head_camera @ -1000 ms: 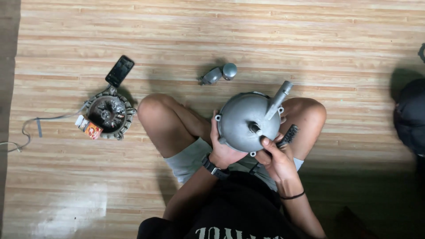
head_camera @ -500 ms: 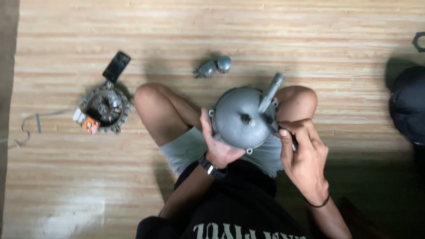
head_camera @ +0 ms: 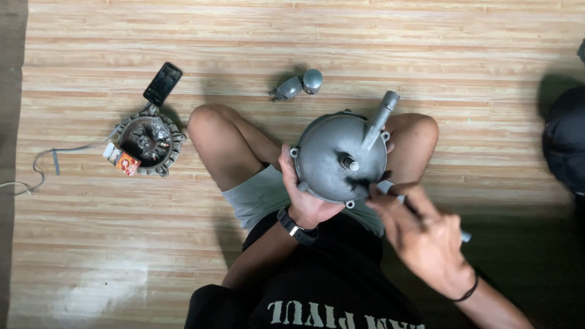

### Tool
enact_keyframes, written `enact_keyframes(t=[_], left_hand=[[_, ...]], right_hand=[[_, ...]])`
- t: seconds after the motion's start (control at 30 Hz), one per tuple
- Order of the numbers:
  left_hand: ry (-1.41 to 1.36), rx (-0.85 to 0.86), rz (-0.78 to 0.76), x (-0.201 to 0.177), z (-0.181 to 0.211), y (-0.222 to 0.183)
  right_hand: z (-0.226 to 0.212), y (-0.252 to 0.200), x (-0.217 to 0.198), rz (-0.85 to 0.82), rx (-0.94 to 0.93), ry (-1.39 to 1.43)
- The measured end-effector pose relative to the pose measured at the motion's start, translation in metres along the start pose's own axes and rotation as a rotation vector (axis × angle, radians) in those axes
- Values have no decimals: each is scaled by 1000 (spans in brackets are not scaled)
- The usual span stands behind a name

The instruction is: Repairing a metal mechanical housing by probing and adjusting internal components with a small tool.

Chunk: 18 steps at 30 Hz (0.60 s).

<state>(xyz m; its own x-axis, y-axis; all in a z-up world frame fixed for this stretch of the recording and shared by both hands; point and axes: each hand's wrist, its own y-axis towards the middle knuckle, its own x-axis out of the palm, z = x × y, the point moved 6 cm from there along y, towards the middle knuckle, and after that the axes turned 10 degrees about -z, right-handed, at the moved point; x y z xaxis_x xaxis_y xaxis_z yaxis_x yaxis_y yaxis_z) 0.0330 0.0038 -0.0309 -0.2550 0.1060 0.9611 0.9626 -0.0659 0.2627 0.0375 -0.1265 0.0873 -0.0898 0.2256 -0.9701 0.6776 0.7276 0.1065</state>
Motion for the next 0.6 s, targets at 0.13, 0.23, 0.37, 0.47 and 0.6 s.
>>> enact_keyframes(t=[0.13,0.23,0.37,0.47,0.6], left_hand=[[-30,11,-3,-4,2,1],[-36,12,-2,2,2,1],[-41,18,-43,4,1,2],[-23,-16,60,14,1,10],[2,53,17,16,3,5]], right_hand=[[5,4,-11,53,32,-8],[2,1,-4,-23,-34,26],[4,14,-20,114,41,-8],[-17,-2,-6,79,-58,-17],[6,6,-20,145,66,-43]])
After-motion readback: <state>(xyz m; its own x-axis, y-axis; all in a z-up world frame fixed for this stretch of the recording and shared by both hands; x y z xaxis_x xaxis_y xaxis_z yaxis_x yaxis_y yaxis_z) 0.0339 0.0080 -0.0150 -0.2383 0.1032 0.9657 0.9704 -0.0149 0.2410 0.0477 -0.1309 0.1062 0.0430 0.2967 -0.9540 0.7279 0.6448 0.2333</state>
